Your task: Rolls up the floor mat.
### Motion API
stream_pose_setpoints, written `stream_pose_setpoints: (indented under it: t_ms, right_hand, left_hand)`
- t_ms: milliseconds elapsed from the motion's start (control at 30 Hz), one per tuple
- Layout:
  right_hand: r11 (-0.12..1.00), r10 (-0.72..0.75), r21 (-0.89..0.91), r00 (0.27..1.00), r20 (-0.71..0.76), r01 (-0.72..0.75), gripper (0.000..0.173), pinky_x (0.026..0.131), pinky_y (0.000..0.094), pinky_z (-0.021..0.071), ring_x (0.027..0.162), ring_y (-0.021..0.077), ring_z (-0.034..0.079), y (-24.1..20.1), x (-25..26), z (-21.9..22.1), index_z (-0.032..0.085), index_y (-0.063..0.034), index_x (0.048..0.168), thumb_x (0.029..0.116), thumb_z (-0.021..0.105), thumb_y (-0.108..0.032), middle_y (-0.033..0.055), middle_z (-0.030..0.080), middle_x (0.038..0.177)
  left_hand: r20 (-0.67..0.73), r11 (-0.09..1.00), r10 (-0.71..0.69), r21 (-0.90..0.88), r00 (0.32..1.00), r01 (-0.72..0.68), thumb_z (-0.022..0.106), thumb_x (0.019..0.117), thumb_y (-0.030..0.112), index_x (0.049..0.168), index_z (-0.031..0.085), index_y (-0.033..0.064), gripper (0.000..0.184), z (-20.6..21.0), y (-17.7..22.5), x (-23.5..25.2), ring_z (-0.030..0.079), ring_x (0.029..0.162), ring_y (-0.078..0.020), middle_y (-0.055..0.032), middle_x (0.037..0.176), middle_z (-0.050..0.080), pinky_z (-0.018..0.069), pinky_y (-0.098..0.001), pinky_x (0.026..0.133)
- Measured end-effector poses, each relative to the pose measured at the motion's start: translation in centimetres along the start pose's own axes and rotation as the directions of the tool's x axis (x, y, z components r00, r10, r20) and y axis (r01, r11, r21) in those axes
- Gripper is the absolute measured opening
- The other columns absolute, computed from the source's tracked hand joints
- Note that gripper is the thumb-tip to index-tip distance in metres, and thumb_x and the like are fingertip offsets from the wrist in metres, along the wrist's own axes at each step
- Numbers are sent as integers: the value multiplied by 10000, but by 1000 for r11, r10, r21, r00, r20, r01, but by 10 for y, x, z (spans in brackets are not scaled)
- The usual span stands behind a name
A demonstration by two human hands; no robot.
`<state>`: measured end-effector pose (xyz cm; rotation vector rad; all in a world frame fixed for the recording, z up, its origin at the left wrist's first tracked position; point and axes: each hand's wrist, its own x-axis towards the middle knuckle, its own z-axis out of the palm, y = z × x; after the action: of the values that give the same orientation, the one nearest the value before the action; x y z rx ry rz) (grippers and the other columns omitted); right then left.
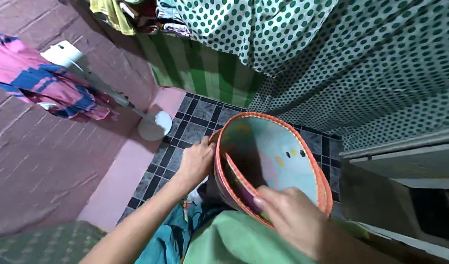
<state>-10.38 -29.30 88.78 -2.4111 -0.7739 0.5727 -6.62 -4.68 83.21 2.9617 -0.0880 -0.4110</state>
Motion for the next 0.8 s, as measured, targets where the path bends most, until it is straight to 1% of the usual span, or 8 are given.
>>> stream_pose_setpoints:
  t_ms: [67, 133, 233, 300, 400, 500, 667, 800]
  right_hand:
    - [999, 12, 32, 997, -78, -9, 371, 477, 417, 472, 526, 186, 578, 8, 1, -17, 690, -133, 927, 1046, 441, -380, 10, 544, 585]
    - [985, 113, 117, 989, 100, -124, 343, 578, 412, 498, 616, 174, 593, 14, 19, -29, 664, -120, 944, 1073, 439, -345, 20, 566, 659]
    - [981, 113, 159, 994, 3, -112, 275, 508, 339, 471, 558, 100, 568, 18, 29, -51, 636, -157, 809, 1009, 473, -252, -29, 546, 608]
    - [980, 132, 163, 986, -105, -113, 280, 449, 287, 431, 499, 60, 525, 26, 29, -52, 618, -184, 771, 1003, 479, -259, -60, 513, 559]
    - [938, 239, 240, 968, 80, -252, 316, 609, 403, 495, 640, 169, 586, 49, 30, -33, 655, -91, 886, 1065, 474, -279, 37, 569, 679]
    - [915, 287, 320, 954, -88, -246, 302, 536, 354, 486, 567, 109, 569, 65, 17, -46, 692, -145, 857, 1018, 519, -333, -25, 572, 622]
    - [752, 461, 524, 887, 16, -400, 300, 719, 420, 507, 733, 178, 607, 103, 48, 0, 696, -41, 918, 1056, 533, -250, 64, 622, 756]
    - [587, 579, 737, 810, -94, -334, 292, 632, 353, 532, 653, 155, 614, 98, 63, -7, 679, -21, 846, 1057, 543, -172, 75, 631, 714]
  left_hand:
    - [93, 996, -69, 66, 993, 63, 697, 906, 62, 1202, 659, -25, 310, 12, 5, 1, 676, 983, -427, -246, 1276, 600, 578, -549, 704]
    - [161, 998, -36, 56, 986, 28, 669, 893, 16, 1213, 644, -56, 329, 39, 35, -11, 668, 974, -447, -284, 1294, 565, 586, -557, 691]
    - [-28, 997, 57, 57, 998, -55, 638, 897, -6, 1182, 697, -9, 292, 58, 74, -33, 725, 848, -382, -255, 1192, 644, 600, -477, 593]
    - [-117, 1000, 14, -10, 993, -15, 685, 881, 48, 1059, 738, 17, 188, 57, 64, -27, 726, 764, -366, -222, 1090, 683, 595, -490, 560]
    - [118, 964, -99, -236, 988, 125, 627, 971, 148, 1160, 702, 41, 230, 36, 27, -8, 706, 906, -398, -216, 1201, 653, 584, -580, 766]
    - [-160, 867, -105, -498, 982, 11, 699, 869, 71, 1162, 740, 67, 296, 8, -13, -15, 699, 882, -348, -178, 1091, 693, 577, -599, 778]
    - [-136, 805, -28, -590, 990, -58, 610, 849, 131, 1301, 690, 108, 460, 11, -13, -28, 682, 1012, -292, -148, 1204, 661, 569, -550, 843]
    - [-127, 819, -8, -569, 992, -66, 614, 813, 144, 1333, 677, 113, 524, 9, -21, -49, 677, 1037, -281, -169, 1268, 639, 577, -506, 835]
